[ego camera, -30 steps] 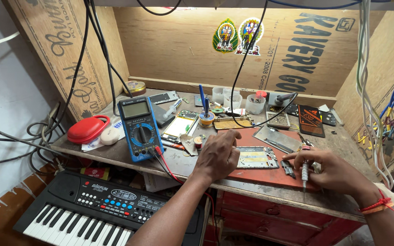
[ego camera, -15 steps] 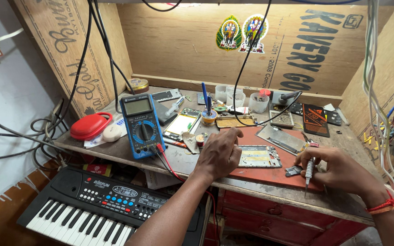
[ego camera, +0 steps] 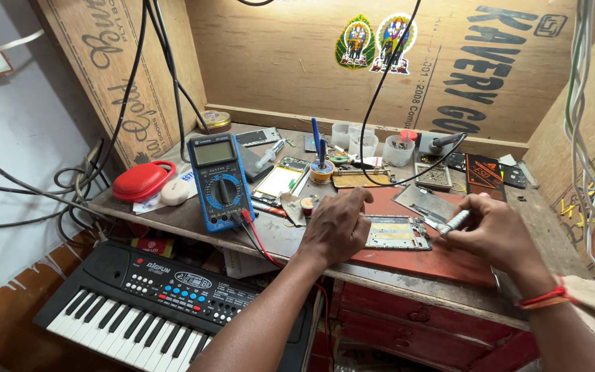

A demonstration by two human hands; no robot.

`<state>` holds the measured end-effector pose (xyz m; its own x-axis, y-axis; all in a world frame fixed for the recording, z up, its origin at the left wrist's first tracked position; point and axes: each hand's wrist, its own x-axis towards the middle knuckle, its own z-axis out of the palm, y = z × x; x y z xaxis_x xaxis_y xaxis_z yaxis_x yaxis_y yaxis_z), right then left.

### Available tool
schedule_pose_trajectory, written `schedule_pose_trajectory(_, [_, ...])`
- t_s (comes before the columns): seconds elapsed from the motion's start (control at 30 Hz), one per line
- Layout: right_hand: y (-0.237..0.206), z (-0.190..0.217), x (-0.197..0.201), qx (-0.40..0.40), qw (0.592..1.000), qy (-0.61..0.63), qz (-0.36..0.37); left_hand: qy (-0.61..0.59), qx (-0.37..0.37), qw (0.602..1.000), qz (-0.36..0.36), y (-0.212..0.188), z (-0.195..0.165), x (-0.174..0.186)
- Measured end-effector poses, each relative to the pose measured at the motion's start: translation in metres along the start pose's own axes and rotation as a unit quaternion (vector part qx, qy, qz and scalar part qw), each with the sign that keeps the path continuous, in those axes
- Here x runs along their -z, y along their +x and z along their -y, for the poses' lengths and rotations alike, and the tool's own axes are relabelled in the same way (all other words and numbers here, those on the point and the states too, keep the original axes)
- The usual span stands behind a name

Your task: The person repairs a disassembled smartphone at a workbench, holding the phone frame steady with one hand while using a screwdriver with the other to work on internal components. A multimeter with test leads sits on the bench beside other phone parts and tools.

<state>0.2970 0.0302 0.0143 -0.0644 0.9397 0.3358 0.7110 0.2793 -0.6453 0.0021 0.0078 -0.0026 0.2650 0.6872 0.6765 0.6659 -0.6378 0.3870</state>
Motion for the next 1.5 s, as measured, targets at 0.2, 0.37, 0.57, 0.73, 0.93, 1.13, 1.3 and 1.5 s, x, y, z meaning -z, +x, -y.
schedule_pose_trajectory(0.2, [-0.007,-0.003,-0.013,0.013,0.998,0.062,-0.028,-0.005,0.007,1.000,0.005,-0.001,-0.001,0.001])
schedule_pose_trajectory(0.37, [-0.010,0.002,-0.017,0.046,0.998,-0.011,-0.044,-0.003,0.002,1.000,0.010,0.001,0.000,-0.001])
schedule_pose_trajectory(0.57, [-0.011,0.000,-0.020,0.030,0.998,0.035,-0.032,0.010,0.011,1.000,0.021,0.000,0.003,-0.001])
schedule_pose_trajectory(0.73, [-0.008,-0.011,-0.017,0.053,0.988,0.148,-0.001,0.003,0.006,1.000,0.012,0.001,0.003,-0.002])
schedule_pose_trajectory(0.93, [-0.009,-0.005,-0.020,0.014,0.975,0.214,0.051,-0.004,0.006,1.000,0.005,0.001,0.002,0.000])
schedule_pose_trajectory(1.13, [-0.012,0.002,-0.018,0.073,0.991,0.108,0.029,0.000,0.016,1.000,0.011,0.000,0.001,0.002])
schedule_pose_trajectory(1.3, [-0.013,0.004,-0.019,0.076,0.987,0.133,0.038,-0.006,0.006,1.000,0.000,-0.001,0.001,0.001])
schedule_pose_trajectory(1.5, [-0.015,0.009,-0.017,0.072,0.990,0.122,0.028,-0.004,0.013,1.000,0.006,-0.001,0.002,0.000])
